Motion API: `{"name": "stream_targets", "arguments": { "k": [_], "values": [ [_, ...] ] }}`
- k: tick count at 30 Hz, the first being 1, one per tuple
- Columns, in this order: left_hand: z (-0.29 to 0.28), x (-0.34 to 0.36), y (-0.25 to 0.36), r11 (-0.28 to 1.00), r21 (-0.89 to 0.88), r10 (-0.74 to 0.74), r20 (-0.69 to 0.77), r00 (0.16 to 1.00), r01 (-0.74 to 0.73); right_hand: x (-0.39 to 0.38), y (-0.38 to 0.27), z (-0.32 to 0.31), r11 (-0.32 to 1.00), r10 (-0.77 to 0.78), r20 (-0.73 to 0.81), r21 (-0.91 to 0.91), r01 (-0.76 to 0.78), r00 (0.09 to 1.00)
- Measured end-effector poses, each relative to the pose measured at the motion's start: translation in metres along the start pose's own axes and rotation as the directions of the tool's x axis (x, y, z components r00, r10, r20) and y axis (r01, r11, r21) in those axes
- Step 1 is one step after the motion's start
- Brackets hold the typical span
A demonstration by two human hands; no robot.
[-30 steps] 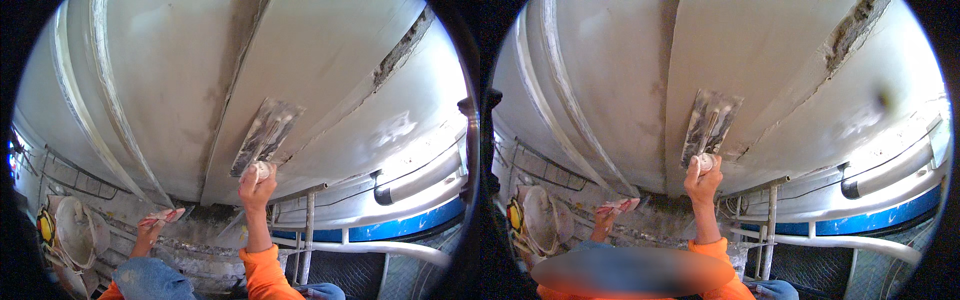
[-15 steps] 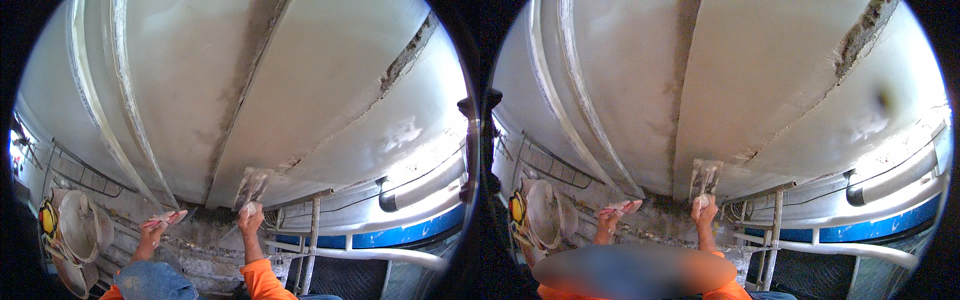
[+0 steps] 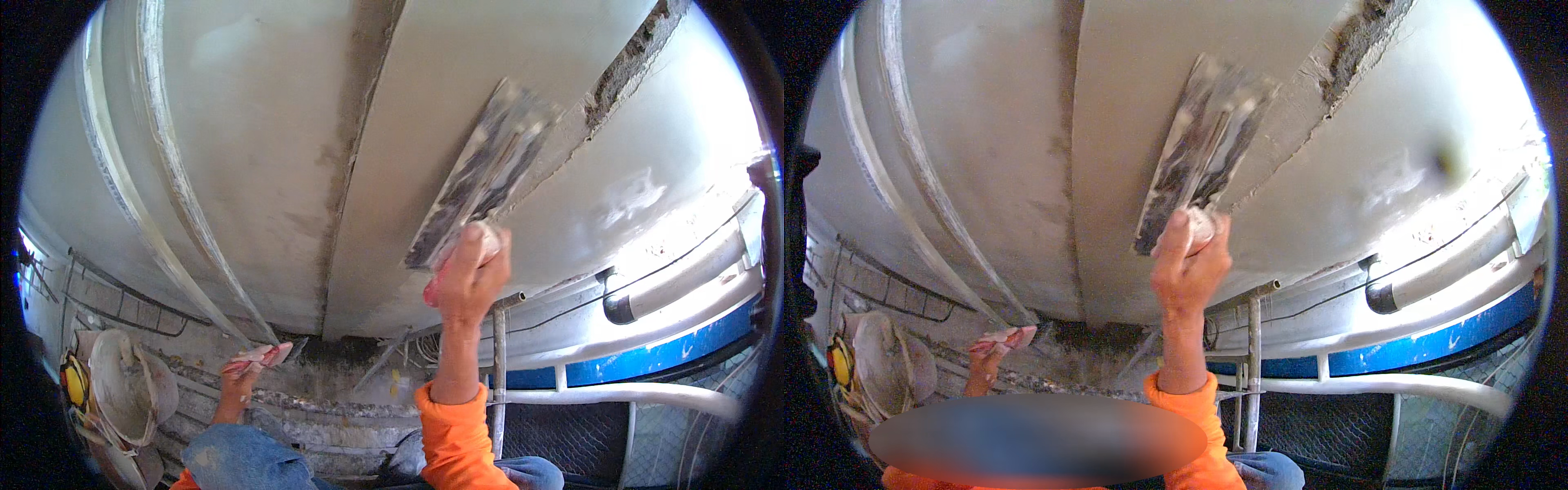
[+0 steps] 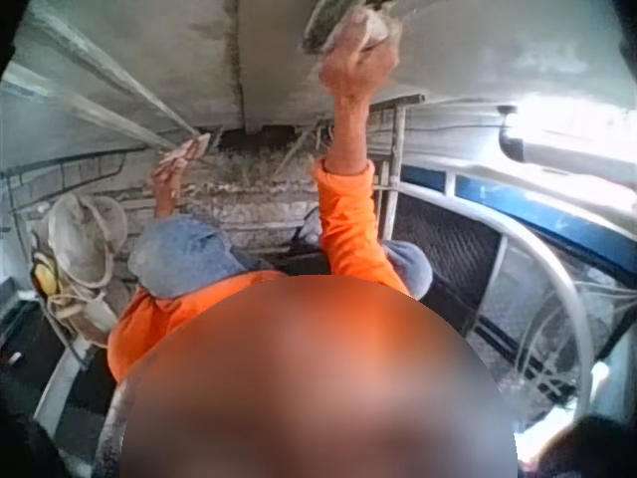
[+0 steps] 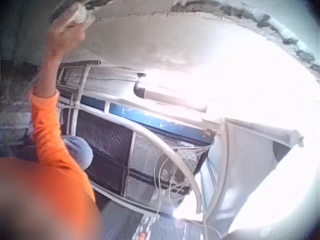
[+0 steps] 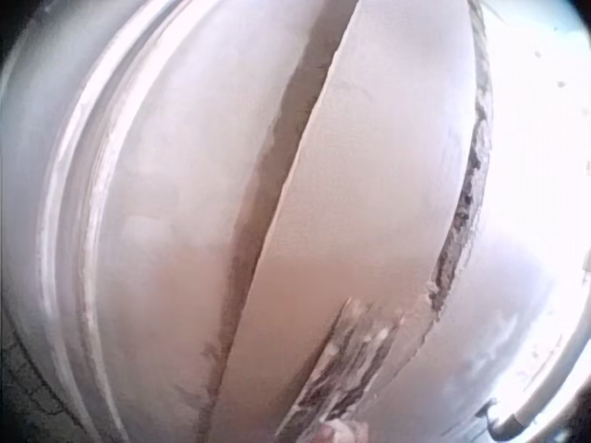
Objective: The person applies plaster to a ceiling using a trowel and a smaller scraper. They repeatedly scoop plaster from a bucket and smooth it into a joint on the ceiling surface.
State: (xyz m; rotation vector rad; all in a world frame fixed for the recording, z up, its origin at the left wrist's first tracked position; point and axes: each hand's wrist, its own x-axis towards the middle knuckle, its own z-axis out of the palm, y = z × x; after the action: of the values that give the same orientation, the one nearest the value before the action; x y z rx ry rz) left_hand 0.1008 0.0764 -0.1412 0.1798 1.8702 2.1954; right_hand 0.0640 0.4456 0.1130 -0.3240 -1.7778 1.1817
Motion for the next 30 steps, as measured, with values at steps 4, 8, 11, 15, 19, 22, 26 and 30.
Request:
{"name": "stream_targets", "arguments": {
  "k": [4, 8, 11, 15, 19, 22, 26, 30],
  "values": [
    [-0.002, -0.002, -0.007, 1.0, 0.01, -0.01, 0.012, 1.0, 0.009, -0.046, 0.064, 0.008, 0.998, 0.058, 0.04, -0.012, -0.058, 0.997],
    [-0.002, -0.001, -0.006, 0.995, 0.099, -0.008, 0.022, 1.0, 0.006, -0.104, 0.145, 0.011, 0.99, 0.139, 0.081, -0.021, -0.138, 0.987],
    [0.0, -0.003, -0.002, 0.988, 0.14, 0.054, 0.047, 0.997, -0.06, -0.151, 0.198, 0.007, 0.981, 0.143, 0.108, -0.15, -0.126, 0.984],
    [-0.001, -0.009, -0.001, 0.99, 0.121, 0.072, 0.045, 0.996, -0.078, -0.214, 0.219, -0.016, 0.897, 0.349, 0.119, -0.328, -0.295, 0.929],
    [-0.005, -0.015, -0.003, 0.991, 0.123, 0.054, -0.011, 0.998, -0.053, -0.197, 0.183, -0.011, 0.987, 0.124, 0.124, -0.118, -0.11, 0.985],
    [-0.005, -0.015, -0.003, 0.995, 0.1, -0.003, 0.001, 1.0, 0.003, -0.139, 0.133, 0.004, 0.996, 0.032, 0.094, -0.08, -0.025, 0.995],
    [0.0, -0.008, -0.001, 0.989, 0.145, -0.022, 0.049, 0.999, 0.015, -0.085, 0.081, 0.019, 0.995, 0.085, 0.078, -0.058, -0.08, 0.993],
    [0.0, -0.007, 0.0, 0.99, 0.128, 0.054, 0.056, 0.997, -0.061, -0.092, 0.095, 0.034, 0.995, 0.092, 0.128, -0.053, -0.086, 0.988]
  ]
}}
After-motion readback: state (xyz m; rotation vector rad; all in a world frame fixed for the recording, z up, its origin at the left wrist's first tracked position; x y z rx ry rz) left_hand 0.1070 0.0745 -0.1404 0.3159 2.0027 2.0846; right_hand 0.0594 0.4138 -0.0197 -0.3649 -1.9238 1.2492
